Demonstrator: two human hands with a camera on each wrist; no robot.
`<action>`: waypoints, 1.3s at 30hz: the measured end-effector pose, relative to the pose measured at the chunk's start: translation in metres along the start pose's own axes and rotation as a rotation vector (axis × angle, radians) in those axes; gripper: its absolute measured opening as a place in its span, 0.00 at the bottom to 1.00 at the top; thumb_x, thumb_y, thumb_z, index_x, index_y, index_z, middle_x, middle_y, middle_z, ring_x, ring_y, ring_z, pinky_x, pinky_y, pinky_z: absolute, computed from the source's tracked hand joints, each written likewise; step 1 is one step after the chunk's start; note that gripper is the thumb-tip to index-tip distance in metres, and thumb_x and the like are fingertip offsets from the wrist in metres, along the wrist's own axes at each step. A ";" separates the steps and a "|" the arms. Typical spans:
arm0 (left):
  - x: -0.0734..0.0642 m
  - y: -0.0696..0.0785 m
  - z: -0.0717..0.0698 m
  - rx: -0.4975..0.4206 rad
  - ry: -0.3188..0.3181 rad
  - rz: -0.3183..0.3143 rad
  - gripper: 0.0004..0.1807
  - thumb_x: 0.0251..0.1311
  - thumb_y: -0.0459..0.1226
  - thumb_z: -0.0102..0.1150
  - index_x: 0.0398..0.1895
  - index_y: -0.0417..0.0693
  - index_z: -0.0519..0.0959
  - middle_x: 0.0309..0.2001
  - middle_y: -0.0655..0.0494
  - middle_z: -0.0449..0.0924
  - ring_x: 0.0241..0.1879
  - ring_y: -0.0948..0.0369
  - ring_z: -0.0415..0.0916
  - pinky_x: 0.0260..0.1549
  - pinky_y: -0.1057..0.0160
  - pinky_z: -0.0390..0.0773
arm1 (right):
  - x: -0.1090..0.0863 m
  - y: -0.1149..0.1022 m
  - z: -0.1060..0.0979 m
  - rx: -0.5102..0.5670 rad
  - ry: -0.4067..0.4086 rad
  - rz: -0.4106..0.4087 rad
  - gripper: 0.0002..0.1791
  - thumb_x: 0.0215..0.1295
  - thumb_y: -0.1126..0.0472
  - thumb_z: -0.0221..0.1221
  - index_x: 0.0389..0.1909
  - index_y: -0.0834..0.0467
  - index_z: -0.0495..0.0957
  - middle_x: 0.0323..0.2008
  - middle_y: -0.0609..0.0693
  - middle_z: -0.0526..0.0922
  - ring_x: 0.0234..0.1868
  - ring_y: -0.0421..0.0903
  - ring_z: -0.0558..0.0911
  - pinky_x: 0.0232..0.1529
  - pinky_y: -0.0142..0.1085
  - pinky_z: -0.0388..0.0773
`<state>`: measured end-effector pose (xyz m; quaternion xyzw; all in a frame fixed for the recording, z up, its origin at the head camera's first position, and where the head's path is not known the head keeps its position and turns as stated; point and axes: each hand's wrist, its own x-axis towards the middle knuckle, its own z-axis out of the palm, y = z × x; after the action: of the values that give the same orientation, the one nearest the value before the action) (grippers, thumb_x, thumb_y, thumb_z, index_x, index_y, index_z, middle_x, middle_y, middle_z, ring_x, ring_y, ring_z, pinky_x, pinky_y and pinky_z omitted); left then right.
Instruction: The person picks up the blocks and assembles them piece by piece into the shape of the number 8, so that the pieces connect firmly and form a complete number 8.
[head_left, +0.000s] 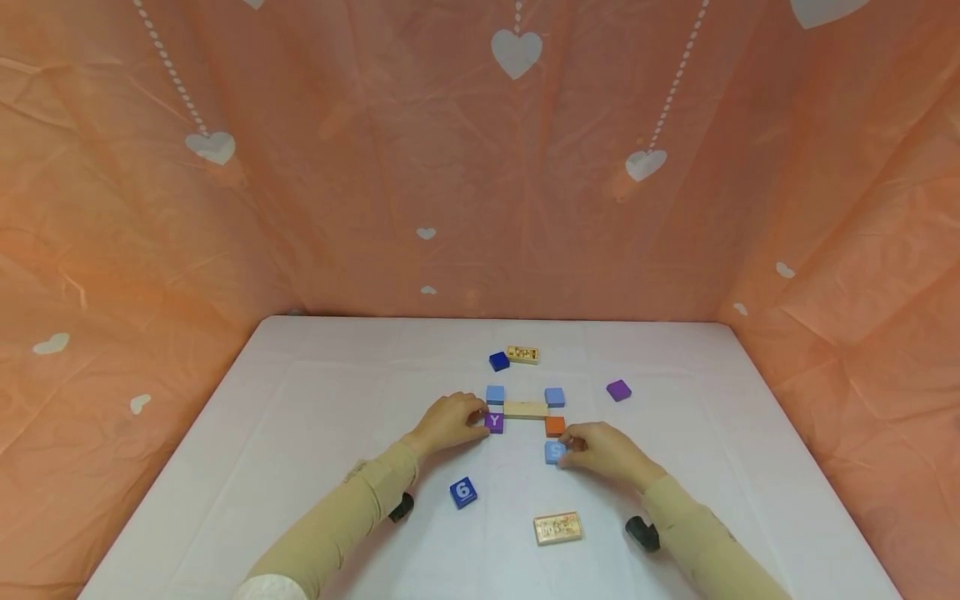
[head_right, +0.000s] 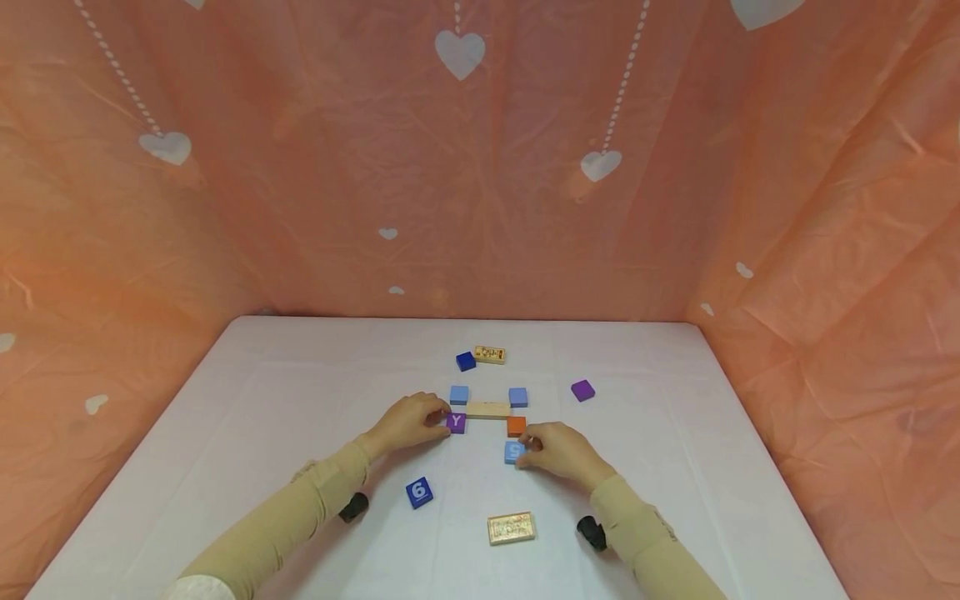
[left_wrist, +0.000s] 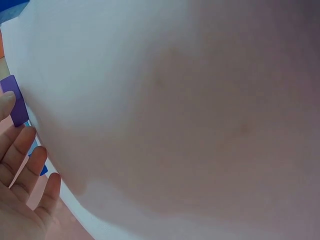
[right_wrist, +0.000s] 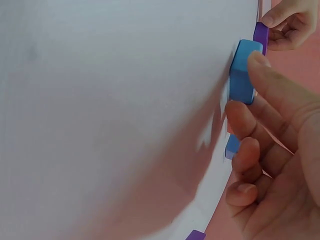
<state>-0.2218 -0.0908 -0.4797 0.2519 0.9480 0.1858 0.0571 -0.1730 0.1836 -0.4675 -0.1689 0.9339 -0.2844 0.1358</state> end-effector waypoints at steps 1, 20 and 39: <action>0.000 0.000 0.000 0.000 0.000 0.000 0.18 0.53 0.47 0.64 0.45 0.49 0.80 0.29 0.63 0.75 0.31 0.66 0.66 0.36 0.66 0.68 | 0.000 0.000 0.000 -0.004 0.003 0.002 0.17 0.53 0.52 0.65 0.42 0.55 0.81 0.28 0.41 0.78 0.30 0.39 0.71 0.34 0.31 0.71; 0.001 -0.003 0.001 0.026 0.015 0.011 0.18 0.53 0.48 0.64 0.46 0.50 0.80 0.30 0.63 0.76 0.32 0.66 0.67 0.37 0.66 0.70 | 0.003 -0.007 0.006 -0.098 0.097 0.038 0.15 0.50 0.50 0.67 0.35 0.54 0.81 0.19 0.41 0.72 0.24 0.39 0.68 0.27 0.30 0.65; -0.002 0.001 -0.002 0.026 0.037 0.045 0.18 0.52 0.46 0.65 0.44 0.47 0.80 0.29 0.61 0.76 0.30 0.65 0.67 0.34 0.66 0.69 | 0.002 -0.009 0.010 -0.119 0.130 0.043 0.13 0.49 0.50 0.68 0.29 0.52 0.78 0.17 0.41 0.70 0.23 0.39 0.67 0.27 0.30 0.64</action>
<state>-0.2197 -0.0917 -0.4775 0.2703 0.9454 0.1794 0.0322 -0.1689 0.1713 -0.4706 -0.1379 0.9593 -0.2360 0.0706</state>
